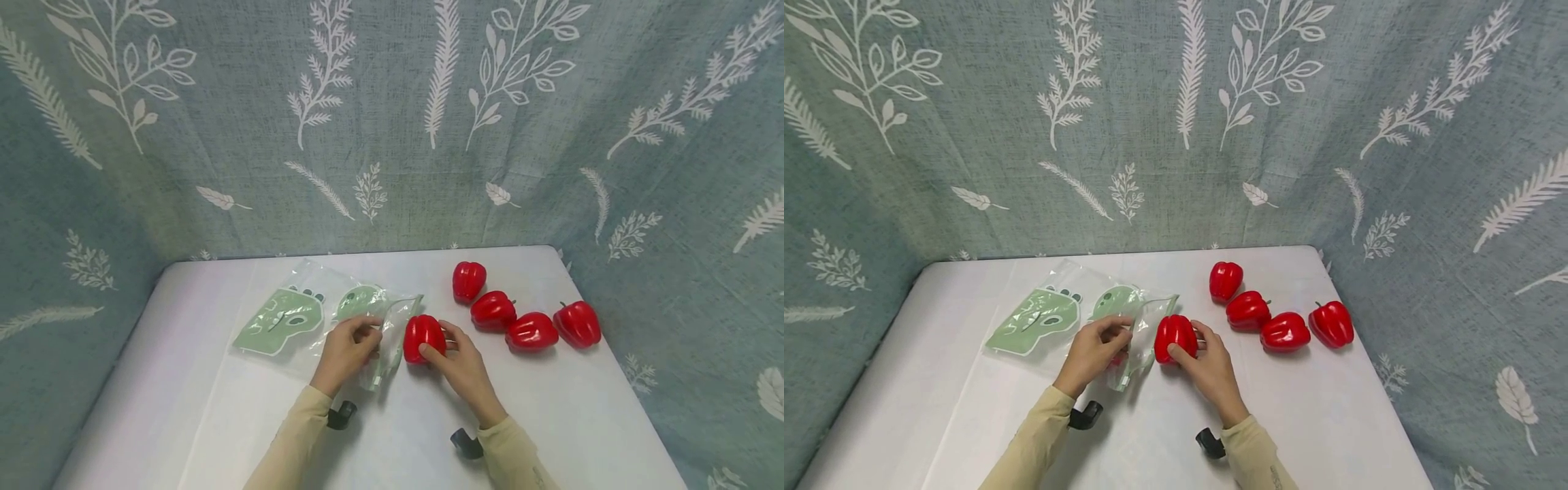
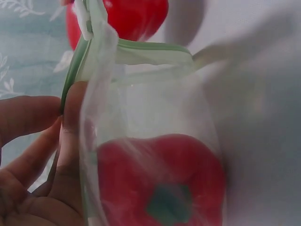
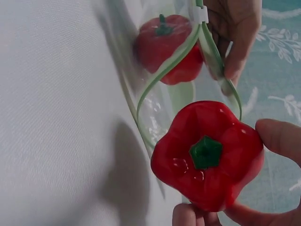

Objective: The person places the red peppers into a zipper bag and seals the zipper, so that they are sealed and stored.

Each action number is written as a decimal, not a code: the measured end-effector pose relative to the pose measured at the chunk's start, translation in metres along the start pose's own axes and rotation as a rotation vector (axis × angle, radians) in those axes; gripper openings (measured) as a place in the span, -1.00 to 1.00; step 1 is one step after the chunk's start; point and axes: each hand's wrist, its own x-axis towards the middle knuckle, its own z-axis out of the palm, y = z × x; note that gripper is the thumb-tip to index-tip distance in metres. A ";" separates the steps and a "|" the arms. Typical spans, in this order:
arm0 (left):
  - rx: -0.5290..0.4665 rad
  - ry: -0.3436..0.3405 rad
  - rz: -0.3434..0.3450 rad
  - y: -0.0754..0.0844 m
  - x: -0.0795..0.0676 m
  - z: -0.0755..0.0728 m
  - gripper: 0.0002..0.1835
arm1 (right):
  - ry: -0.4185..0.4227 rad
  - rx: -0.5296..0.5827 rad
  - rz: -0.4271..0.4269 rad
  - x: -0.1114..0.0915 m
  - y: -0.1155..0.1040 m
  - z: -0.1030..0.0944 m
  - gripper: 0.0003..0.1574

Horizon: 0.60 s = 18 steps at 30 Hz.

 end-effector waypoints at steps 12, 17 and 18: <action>0.021 0.000 -0.007 0.000 0.000 0.000 -0.77 | -0.069 0.040 -0.027 0.006 -0.006 0.025 -0.05; 0.027 0.005 -0.028 0.002 0.000 0.000 -0.76 | -0.117 0.054 -0.046 0.006 -0.007 0.035 -0.08; 0.016 0.000 -0.033 0.002 0.000 -0.001 -0.76 | -0.125 0.056 -0.053 0.006 -0.007 0.036 -0.11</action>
